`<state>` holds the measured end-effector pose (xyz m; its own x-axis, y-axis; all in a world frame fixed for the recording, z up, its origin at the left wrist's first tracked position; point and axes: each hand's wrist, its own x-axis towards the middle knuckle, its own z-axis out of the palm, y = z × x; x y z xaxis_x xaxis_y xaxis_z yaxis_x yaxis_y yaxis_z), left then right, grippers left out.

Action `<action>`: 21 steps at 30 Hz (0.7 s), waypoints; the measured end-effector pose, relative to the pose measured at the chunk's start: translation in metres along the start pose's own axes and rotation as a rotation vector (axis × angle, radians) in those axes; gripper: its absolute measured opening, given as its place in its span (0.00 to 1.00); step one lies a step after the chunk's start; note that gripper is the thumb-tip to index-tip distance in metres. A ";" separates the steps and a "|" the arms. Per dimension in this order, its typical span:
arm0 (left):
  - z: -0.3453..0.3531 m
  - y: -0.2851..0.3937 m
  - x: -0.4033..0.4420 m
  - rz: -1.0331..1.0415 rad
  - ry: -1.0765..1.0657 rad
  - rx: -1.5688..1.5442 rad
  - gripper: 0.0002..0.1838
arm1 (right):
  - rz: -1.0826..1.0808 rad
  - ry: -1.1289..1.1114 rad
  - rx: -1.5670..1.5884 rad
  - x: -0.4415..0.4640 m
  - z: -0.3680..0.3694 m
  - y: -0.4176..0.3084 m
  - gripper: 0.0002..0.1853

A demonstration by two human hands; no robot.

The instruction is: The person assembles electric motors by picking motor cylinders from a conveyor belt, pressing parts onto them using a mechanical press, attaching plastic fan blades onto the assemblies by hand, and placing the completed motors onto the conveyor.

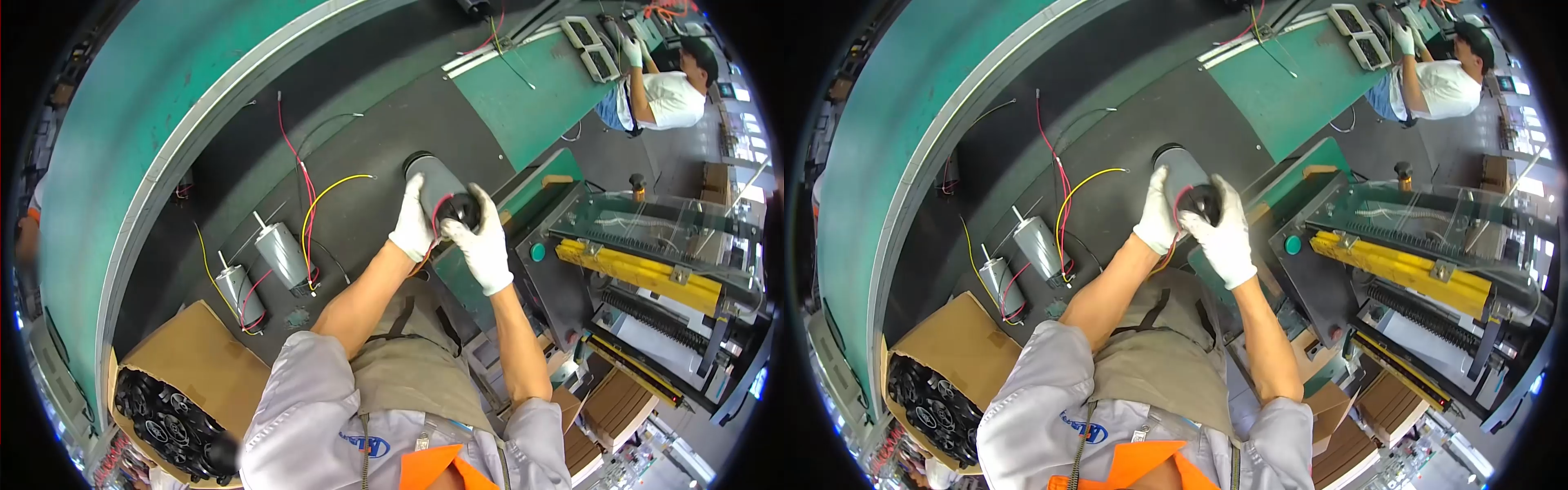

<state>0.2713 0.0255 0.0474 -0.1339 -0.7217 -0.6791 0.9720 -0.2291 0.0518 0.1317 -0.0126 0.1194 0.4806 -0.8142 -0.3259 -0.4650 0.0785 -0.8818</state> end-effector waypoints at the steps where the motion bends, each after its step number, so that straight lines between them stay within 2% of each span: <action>1: 0.010 0.010 -0.002 -0.007 -0.044 -0.149 0.47 | -0.110 0.075 -0.083 0.010 0.012 -0.018 0.51; 3: 0.008 0.021 0.014 0.016 -0.194 -0.385 0.49 | -0.293 0.159 -0.173 0.042 0.031 -0.021 0.55; 4: 0.006 0.020 0.025 0.180 -0.179 -0.401 0.49 | -0.323 0.171 -0.253 0.055 0.039 -0.036 0.53; 6: 0.003 0.029 0.030 0.226 -0.329 -0.447 0.48 | -0.402 0.131 -0.292 0.082 0.045 -0.054 0.51; 7: -0.001 0.036 0.024 0.151 -0.463 -0.446 0.46 | -0.387 0.114 -0.282 0.089 0.047 -0.061 0.50; 8: 0.000 0.039 0.019 0.174 -0.448 -0.426 0.44 | -0.381 0.093 -0.272 0.097 0.048 -0.070 0.49; 10: 0.004 0.039 -0.003 0.303 -0.186 -0.081 0.43 | -0.400 0.080 -0.261 0.113 0.050 -0.067 0.51; 11: -0.015 0.041 -0.010 0.279 -0.138 0.108 0.39 | -0.399 0.076 -0.273 0.115 0.049 -0.069 0.51; 12: -0.034 0.040 -0.017 0.274 0.126 0.232 0.37 | -0.396 0.068 -0.282 0.116 0.050 -0.070 0.51; 14: -0.060 0.039 -0.059 0.333 0.092 0.376 0.35 | -0.458 0.045 -0.275 0.119 0.052 -0.067 0.50; 16: -0.077 0.035 -0.104 0.359 0.167 0.583 0.32 | -0.489 0.043 -0.278 0.106 0.049 -0.077 0.47; 18: -0.074 0.026 -0.163 0.407 0.205 0.904 0.29 | -0.523 -0.001 -0.231 0.089 0.045 -0.092 0.42; 20: -0.084 0.014 -0.211 0.473 0.332 1.196 0.30 | -0.530 -0.061 -0.123 0.093 0.050 -0.079 0.39; 21: -0.078 0.011 -0.240 0.428 0.425 1.219 0.31 | -0.533 -0.057 -0.129 0.094 0.052 -0.073 0.40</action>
<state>0.3287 0.2470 0.1533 0.4176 -0.6766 -0.6065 0.1057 -0.6268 0.7720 0.2497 -0.0653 0.1355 0.7121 -0.6893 0.1336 -0.2318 -0.4104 -0.8819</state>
